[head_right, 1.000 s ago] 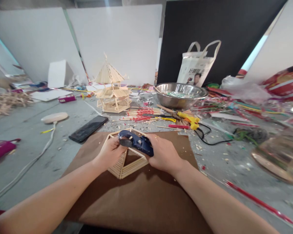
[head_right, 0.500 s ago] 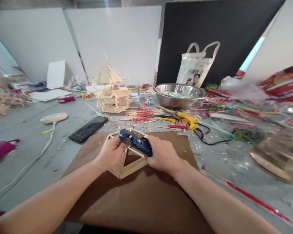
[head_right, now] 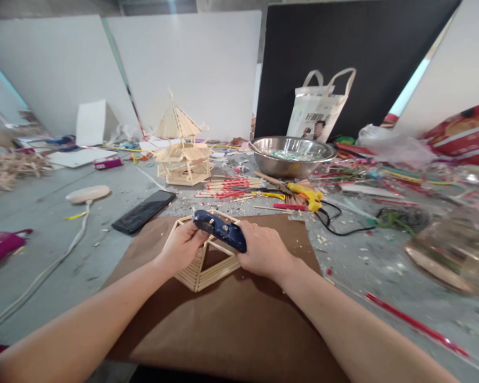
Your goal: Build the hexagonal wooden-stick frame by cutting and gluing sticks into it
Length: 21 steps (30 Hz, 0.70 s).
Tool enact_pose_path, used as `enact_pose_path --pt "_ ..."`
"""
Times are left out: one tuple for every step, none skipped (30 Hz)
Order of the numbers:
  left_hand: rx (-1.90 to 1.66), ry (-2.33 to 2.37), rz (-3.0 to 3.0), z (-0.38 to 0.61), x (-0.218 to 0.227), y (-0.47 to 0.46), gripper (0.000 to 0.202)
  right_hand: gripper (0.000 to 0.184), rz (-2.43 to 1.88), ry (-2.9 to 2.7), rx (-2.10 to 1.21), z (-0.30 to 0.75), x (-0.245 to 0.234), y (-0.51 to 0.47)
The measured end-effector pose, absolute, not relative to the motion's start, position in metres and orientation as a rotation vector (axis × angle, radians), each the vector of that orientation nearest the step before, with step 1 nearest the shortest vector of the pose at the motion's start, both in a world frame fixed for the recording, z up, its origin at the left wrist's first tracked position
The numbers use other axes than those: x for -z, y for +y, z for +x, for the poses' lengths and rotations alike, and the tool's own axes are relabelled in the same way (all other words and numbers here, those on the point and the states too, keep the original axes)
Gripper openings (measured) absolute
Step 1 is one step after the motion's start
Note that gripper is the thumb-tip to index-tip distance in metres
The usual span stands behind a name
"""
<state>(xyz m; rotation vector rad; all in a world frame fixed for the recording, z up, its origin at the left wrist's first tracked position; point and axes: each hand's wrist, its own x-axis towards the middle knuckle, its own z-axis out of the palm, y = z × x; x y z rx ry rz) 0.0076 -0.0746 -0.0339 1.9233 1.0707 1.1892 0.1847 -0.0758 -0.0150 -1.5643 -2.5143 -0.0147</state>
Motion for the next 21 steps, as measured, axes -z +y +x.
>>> enact_pose_path --pt "-1.184 1.069 1.918 0.0074 0.0345 -0.0743 0.027 0.030 -1.568 -2.513 0.020 0.1845 0.0147 -0.0760" --pt "-1.178 1.070 1.911 0.0072 0.0350 -0.0739 0.027 0.030 -1.569 -2.512 0.024 0.1844 0.0146 -0.0762" --pt "-1.174 1.071 1.904 0.0071 0.0353 -0.0736 0.026 0.029 -1.568 -2.511 0.027 0.1843 0.0147 -0.0763" --pt "-1.181 1.071 1.896 0.0071 0.0354 -0.0733 0.026 0.029 -1.568 -2.509 0.029 0.1843 0.0149 -0.0763" --pt "-1.196 1.070 1.888 0.0073 0.0352 -0.0731 0.024 0.028 -1.570 -2.507 0.028 0.1843 0.0152 -0.0762" --pt "-1.219 1.069 1.878 0.0077 0.0348 -0.0730 0.022 0.028 -1.575 -2.503 0.022 0.1844 0.0157 -0.0758" --pt "-1.248 1.061 1.867 0.0082 0.0343 -0.0729 0.021 0.029 -1.582 -2.494 0.012 0.1845 0.0162 -0.0753" --pt "-1.277 1.047 1.857 0.0088 0.0337 -0.0729 0.019 0.030 -1.590 -2.482 -0.002 0.1846 0.0168 -0.0747" --pt "-1.304 1.028 1.850 0.0094 0.0332 -0.0731 0.018 0.032 -1.594 -2.469 -0.018 0.1849 0.0174 -0.0740" --pt "-1.325 1.006 1.847 0.0099 0.0328 -0.0733 0.017 0.035 -1.587 -2.457 -0.036 0.1852 0.0179 -0.0734" --pt "-1.342 0.984 1.850 0.0103 0.0326 -0.0737 0.017 0.039 -1.569 -2.446 -0.054 0.1856 0.0183 -0.0729" --pt "-1.355 0.967 1.857 0.0106 0.0326 -0.0742 0.017 0.042 -1.540 -2.439 -0.071 0.1861 0.0186 -0.0725" --pt "-1.363 0.963 1.865 0.0107 0.0327 -0.0748 0.017 0.044 -1.508 -2.436 -0.088 0.1867 0.0188 -0.0724" --pt "-1.364 0.968 1.871 0.0108 0.0329 -0.0755 0.017 0.046 -1.480 -2.436 -0.105 0.1874 0.0188 -0.0724" --pt "-1.359 0.972 1.873 0.0108 0.0333 -0.0762 0.018 0.047 -1.458 -2.436 -0.123 0.1881 0.0187 -0.0726" --pt "-1.352 0.972 1.869 0.0107 0.0336 -0.0769 0.019 0.047 -1.444 -2.436 -0.142 0.1888 0.0186 -0.0729" --pt "-1.344 0.965 1.861 0.0106 0.0340 -0.0774 0.020 0.047 -1.431 -2.435 -0.160 0.1894 0.0186 -0.0734" --pt "-1.333 0.953 1.849 0.0105 0.0344 -0.0779 0.021 0.046 -1.419 -2.433 -0.176 0.1900 0.0185 -0.0739" --pt "-1.321 0.940 1.838 0.0103 0.0346 -0.0783 0.022 0.046 -1.405 -2.430 -0.188 0.1906 0.0185 -0.0744" --pt "-1.306 0.931 1.826 0.0102 0.0348 -0.0787 0.023 0.046 -1.390 -2.426 -0.196 0.1910 0.0185 -0.0748" --pt "-1.288 0.930 1.812 0.0100 0.0349 -0.0790 0.023 0.046 -1.376 -2.421 -0.202 0.1914 0.0186 -0.0751"
